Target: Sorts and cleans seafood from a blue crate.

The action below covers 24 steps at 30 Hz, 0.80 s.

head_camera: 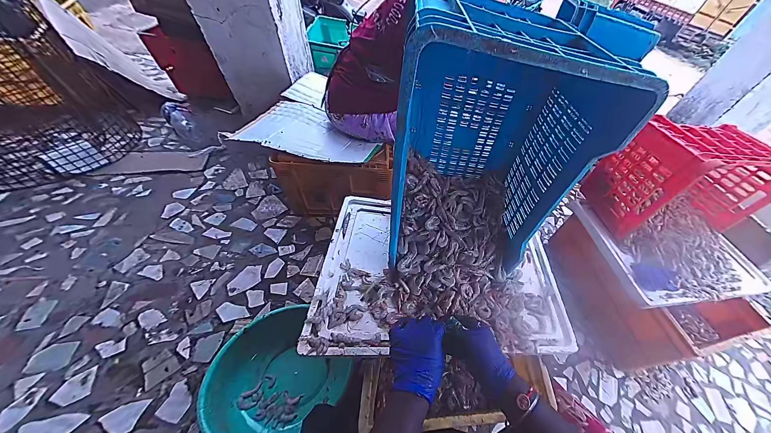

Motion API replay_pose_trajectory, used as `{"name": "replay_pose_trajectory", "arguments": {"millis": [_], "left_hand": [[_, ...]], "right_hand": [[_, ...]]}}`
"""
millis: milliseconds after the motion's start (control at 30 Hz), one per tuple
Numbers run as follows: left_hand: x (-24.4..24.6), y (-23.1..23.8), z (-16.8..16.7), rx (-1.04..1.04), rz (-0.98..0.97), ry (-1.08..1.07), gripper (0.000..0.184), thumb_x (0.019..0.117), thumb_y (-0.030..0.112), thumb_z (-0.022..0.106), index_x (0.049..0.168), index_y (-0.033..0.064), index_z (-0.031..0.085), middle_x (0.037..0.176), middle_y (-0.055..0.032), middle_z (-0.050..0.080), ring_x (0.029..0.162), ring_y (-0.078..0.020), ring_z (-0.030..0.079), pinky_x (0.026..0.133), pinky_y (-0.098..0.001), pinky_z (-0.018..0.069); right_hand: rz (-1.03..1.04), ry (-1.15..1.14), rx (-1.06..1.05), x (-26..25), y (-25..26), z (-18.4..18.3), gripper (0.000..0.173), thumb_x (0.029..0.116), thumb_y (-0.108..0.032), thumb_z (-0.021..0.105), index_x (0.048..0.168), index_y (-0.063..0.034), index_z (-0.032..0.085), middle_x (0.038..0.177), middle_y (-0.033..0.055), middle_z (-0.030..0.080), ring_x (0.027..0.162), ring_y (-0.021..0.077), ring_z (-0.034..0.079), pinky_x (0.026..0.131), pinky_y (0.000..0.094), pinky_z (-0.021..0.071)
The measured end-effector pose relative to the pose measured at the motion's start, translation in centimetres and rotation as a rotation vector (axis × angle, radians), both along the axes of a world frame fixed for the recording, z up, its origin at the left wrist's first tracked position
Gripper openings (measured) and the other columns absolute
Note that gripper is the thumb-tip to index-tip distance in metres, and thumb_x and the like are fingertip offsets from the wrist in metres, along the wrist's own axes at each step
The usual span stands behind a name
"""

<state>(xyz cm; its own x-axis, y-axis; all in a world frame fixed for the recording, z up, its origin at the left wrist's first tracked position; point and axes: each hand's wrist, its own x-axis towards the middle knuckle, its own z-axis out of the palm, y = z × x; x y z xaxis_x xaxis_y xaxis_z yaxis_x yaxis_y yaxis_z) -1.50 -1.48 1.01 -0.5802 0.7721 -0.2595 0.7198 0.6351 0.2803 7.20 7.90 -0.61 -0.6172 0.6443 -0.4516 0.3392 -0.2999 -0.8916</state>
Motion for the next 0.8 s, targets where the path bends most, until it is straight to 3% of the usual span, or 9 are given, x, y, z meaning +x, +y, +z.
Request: {"name": "replay_pose_trajectory", "arguments": {"millis": [67, 233, 433, 533, 700, 800], "left_hand": [[0.2, 0.1, 0.1, 0.013, -0.009, -0.012, 0.037, 0.0961, 0.007, 0.056, 0.127, 0.0193, 0.071, 0.132, -0.0124, 0.067, 0.122, -0.0374, 0.061, 0.105, -0.0613, 0.0407], [0.5, 0.2, -0.1, -0.013, -0.034, -0.067, 0.04, 0.0948, 0.005, 0.056, 0.13, 0.0185, 0.069, 0.132, -0.0134, 0.067, 0.124, -0.037, 0.06, 0.107, -0.0606, 0.0386], [-0.4, 0.1, -0.1, 0.028, 0.072, -0.292, 0.046, 0.0926, 0.008, 0.058, 0.134, 0.0252, 0.067, 0.133, -0.0065, 0.068, 0.127, -0.028, 0.06, 0.115, -0.0565, 0.0344], [-0.8, -0.2, -0.2, 0.085, 0.214, -0.463, 0.039, 0.0978, 0.011, 0.055, 0.135, 0.0196, 0.065, 0.133, -0.0108, 0.068, 0.127, -0.03, 0.061, 0.11, -0.0555, 0.0424], [-2.0, -0.3, -0.6, 0.124, 0.357, -0.503, 0.038, 0.0997, 0.011, 0.054, 0.135, 0.0183, 0.065, 0.132, -0.0121, 0.068, 0.125, -0.0319, 0.062, 0.107, -0.0558, 0.0469], [-2.4, -0.3, -0.7, 0.07, 0.355, -0.422, 0.039, 0.0984, 0.014, 0.056, 0.133, 0.0272, 0.067, 0.13, -0.0056, 0.07, 0.123, -0.0293, 0.064, 0.107, -0.0569, 0.0453]], "right_hand": [[0.011, -0.002, 0.009, 0.3, 0.1, -0.1, 0.028, 0.0959, -0.01, 0.068, 0.122, -0.0006, 0.068, 0.106, 0.0135, 0.073, 0.093, 0.0195, 0.073, 0.083, 0.0364, 0.0624], [0.084, -0.009, -0.002, 1.3, 0.6, -1.0, 0.028, 0.0954, -0.008, 0.068, 0.123, -0.0013, 0.068, 0.109, 0.0138, 0.073, 0.094, 0.0212, 0.073, 0.084, 0.0381, 0.0625], [0.186, -0.014, 0.067, 1.8, 1.0, -0.8, 0.033, 0.0904, -0.008, 0.072, 0.122, -0.0024, 0.067, 0.11, 0.0102, 0.073, 0.096, 0.0178, 0.072, 0.085, 0.0365, 0.0616], [0.323, -0.019, 0.183, 2.1, 1.7, -0.6, 0.04, 0.0931, -0.008, 0.069, 0.132, -0.0043, 0.063, 0.12, 0.0099, 0.071, 0.102, 0.0163, 0.07, 0.089, 0.0349, 0.0603], [0.356, -0.046, 0.277, 2.7, 2.4, 0.6, 0.037, 0.0983, -0.015, 0.065, 0.135, -0.0093, 0.062, 0.108, 0.0068, 0.074, 0.093, 0.0158, 0.072, 0.085, 0.0358, 0.0613], [0.311, -0.013, 0.273, 3.4, 2.9, 0.8, 0.044, 0.0967, -0.011, 0.063, 0.141, -0.0096, 0.057, 0.096, 0.0092, 0.073, 0.084, 0.0182, 0.072, 0.08, 0.0377, 0.0611]]}}
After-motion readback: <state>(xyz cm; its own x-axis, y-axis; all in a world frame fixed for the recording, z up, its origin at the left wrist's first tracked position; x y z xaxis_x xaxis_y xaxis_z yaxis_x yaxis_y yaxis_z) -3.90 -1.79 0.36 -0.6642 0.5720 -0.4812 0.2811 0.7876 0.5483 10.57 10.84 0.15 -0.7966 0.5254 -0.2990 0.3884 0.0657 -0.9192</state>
